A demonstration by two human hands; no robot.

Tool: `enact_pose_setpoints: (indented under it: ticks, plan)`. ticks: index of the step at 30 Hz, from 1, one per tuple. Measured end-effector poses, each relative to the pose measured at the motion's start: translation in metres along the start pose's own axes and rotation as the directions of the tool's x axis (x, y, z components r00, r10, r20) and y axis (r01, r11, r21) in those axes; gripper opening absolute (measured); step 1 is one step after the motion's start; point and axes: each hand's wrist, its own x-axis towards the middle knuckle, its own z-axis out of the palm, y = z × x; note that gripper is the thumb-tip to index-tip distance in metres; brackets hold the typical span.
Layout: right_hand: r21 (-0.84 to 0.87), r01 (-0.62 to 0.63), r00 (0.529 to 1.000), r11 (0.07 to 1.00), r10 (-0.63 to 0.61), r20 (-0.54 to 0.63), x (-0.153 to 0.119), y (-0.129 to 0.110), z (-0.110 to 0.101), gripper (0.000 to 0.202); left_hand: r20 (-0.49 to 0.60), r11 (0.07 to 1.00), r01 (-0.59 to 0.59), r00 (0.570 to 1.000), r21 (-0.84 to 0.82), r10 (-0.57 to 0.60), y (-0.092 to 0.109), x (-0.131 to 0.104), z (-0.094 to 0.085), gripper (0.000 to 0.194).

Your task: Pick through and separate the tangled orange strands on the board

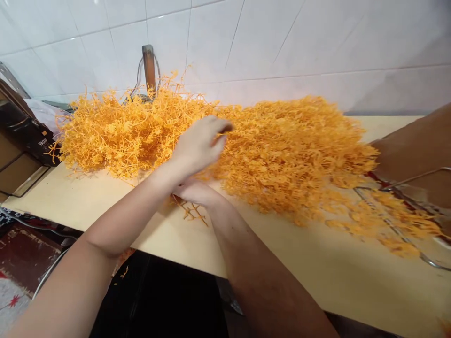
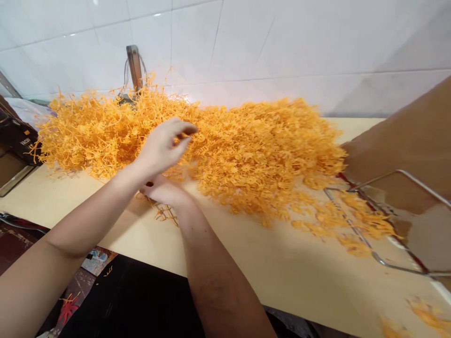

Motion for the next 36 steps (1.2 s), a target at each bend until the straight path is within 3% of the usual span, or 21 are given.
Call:
enact_pose_setpoints:
  ticks: [2,5,7,10,12,16,20,25,29,32,34,36]
  plan:
    - [-0.071,-0.022,0.999,0.997,0.024,0.033,0.002,0.004,0.000,0.008,-0.148,0.995,0.098,0.985,0.030,-0.093,-0.027,-0.016,-0.009,0.023]
    - [-0.141,-0.037,0.996,0.989,0.049,0.081,0.004,0.008,0.000,0.007,-0.227,0.963,0.267,0.940,0.022,-0.256,-0.059,-0.036,-0.016,0.024]
    - [-0.125,-0.036,0.995,0.991,0.047,0.085,0.004,0.009,-0.001,0.007,-0.141,0.954,0.299,0.944,-0.016,-0.298,-0.069,-0.045,-0.017,0.028]
    - [-0.138,-0.028,0.996,0.990,0.039,0.075,0.002,0.007,-0.001,0.002,0.100,0.973,0.232,0.968,0.001,-0.231,-0.071,-0.049,-0.015,0.038]
    - [-0.185,-0.032,0.995,0.982,0.049,0.087,0.001,0.005,-0.001,0.003,0.145,0.973,0.218,0.963,0.081,-0.228,-0.067,-0.049,-0.011,0.045]
    - [-0.258,-0.046,0.992,0.965,0.074,0.101,-0.003,0.002,0.002,0.005,0.014,0.942,0.280,0.958,0.188,-0.288,-0.067,-0.048,-0.002,0.033]
    - [-0.205,-0.100,0.987,0.974,0.123,0.100,-0.006,-0.004,0.006,0.008,-0.148,0.947,0.313,0.936,-0.069,-0.320,-0.082,-0.047,0.001,0.017]
    - [0.000,-0.210,0.976,0.978,0.210,0.065,-0.008,-0.014,0.002,0.006,-0.279,0.808,0.283,0.837,-0.516,-0.471,-0.101,-0.047,-0.017,0.010]
    - [0.167,-0.199,0.979,0.966,0.202,-0.002,-0.007,-0.012,-0.010,0.011,-0.357,0.708,0.291,0.705,-0.643,-0.613,-0.103,-0.050,-0.040,0.016]
    - [0.324,-0.155,0.976,0.933,0.196,-0.098,-0.007,-0.011,-0.020,0.012,-0.352,0.601,0.278,0.601,-0.749,-0.717,-0.108,-0.053,-0.055,0.018]
    - [0.384,-0.136,0.966,0.913,0.208,-0.153,-0.007,-0.012,-0.026,0.014,-0.320,0.537,0.261,0.571,-0.803,-0.756,-0.112,-0.055,-0.062,0.016]
    - [0.428,-0.133,0.959,0.894,0.225,-0.172,-0.007,-0.014,-0.030,0.015,-0.284,0.484,0.232,0.571,-0.844,-0.770,-0.114,-0.057,-0.066,0.015]
